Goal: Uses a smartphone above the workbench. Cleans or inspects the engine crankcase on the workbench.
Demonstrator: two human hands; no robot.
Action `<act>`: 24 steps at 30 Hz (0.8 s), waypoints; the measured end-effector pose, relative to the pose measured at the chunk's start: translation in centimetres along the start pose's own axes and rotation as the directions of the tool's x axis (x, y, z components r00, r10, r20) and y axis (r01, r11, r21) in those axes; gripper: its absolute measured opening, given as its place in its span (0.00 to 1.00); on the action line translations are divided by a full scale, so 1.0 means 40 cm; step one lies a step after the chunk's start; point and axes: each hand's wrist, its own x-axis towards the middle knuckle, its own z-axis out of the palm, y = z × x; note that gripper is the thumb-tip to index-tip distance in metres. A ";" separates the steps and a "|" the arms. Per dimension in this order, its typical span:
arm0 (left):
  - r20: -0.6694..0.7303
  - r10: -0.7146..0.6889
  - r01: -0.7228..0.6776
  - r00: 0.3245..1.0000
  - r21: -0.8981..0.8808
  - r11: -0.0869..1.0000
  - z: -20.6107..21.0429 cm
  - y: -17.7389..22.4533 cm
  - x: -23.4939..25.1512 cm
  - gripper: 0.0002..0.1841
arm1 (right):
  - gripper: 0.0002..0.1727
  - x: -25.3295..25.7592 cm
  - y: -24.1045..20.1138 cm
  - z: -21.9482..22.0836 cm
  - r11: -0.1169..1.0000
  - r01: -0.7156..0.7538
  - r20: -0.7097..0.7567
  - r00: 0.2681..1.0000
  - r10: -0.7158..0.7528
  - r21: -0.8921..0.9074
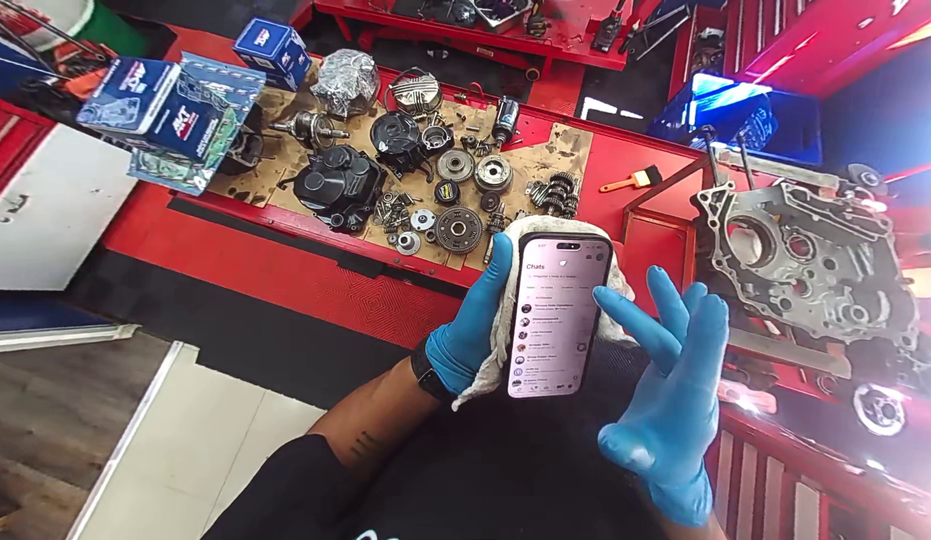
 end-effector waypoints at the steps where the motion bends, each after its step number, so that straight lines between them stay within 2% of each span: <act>1: 0.000 0.002 -0.002 1.000 -0.004 1.000 0.001 0.001 0.001 0.29 | 0.61 -0.002 0.001 0.000 1.000 0.003 -0.005 1.000 -0.003 0.009; 14: -0.002 -0.001 0.001 1.000 -0.024 1.000 0.006 0.002 0.005 0.30 | 0.59 -0.028 -0.002 0.005 0.999 0.024 0.029 0.999 -0.024 -0.029; 24: -0.057 0.011 -0.012 0.998 -0.010 1.000 0.010 0.005 0.006 0.30 | 0.60 -0.038 -0.007 0.011 0.998 0.042 0.049 0.998 -0.040 -0.056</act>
